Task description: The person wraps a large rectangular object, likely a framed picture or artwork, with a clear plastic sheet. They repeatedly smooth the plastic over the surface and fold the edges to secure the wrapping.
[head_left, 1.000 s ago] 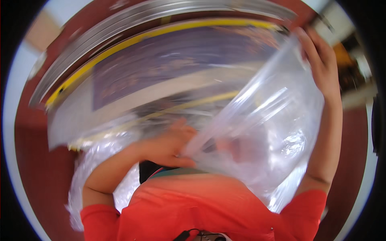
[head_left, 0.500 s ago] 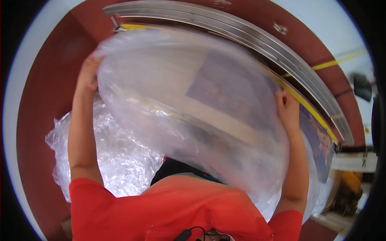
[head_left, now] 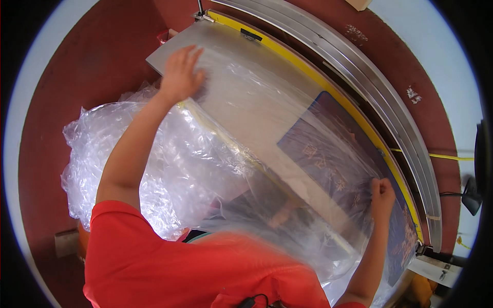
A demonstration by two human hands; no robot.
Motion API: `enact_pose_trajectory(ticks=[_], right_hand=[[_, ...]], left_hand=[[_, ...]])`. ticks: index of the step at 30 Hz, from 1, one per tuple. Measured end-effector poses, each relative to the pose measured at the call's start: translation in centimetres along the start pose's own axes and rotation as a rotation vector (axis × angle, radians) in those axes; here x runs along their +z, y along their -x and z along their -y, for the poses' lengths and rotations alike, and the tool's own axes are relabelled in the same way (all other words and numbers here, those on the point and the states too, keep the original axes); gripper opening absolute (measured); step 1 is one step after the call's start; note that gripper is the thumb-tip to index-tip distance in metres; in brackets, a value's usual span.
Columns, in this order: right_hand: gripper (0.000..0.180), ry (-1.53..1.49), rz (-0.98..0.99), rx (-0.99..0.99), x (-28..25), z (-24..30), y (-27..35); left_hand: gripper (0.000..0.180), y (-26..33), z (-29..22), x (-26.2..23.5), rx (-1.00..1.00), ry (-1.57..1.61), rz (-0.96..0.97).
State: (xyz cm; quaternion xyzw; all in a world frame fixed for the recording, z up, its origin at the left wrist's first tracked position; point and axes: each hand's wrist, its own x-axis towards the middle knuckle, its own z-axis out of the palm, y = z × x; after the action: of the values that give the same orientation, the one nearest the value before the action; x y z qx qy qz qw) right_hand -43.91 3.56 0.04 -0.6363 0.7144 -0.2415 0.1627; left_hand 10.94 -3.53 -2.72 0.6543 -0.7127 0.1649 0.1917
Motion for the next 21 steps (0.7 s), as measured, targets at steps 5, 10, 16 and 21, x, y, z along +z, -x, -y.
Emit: enact_pose_trajectory(ticks=[5, 10, 16, 21], right_hand=[[0.02, -0.383, 0.068, -0.089, -3.0, 1.9, 0.5], [0.02, -0.056, 0.09, -0.009, -1.1, -1.3, 1.4], [0.02, -0.103, 0.123, 0.026, -1.3, -1.8, 1.4], [0.019, 0.041, -0.035, -0.063, -3.4, -2.0, 2.1]], left_hand=[[0.058, 1.5, -2.4, 1.9, -0.14, -0.123, 0.14], [0.062, 1.0, -3.2, 0.9, -0.197, -0.217, 0.283], [0.055, 1.4, -2.8, 1.3, -0.041, -0.136, 0.159], [0.038, 1.8, -5.6, -2.0, 0.078, -0.162, 0.219]])
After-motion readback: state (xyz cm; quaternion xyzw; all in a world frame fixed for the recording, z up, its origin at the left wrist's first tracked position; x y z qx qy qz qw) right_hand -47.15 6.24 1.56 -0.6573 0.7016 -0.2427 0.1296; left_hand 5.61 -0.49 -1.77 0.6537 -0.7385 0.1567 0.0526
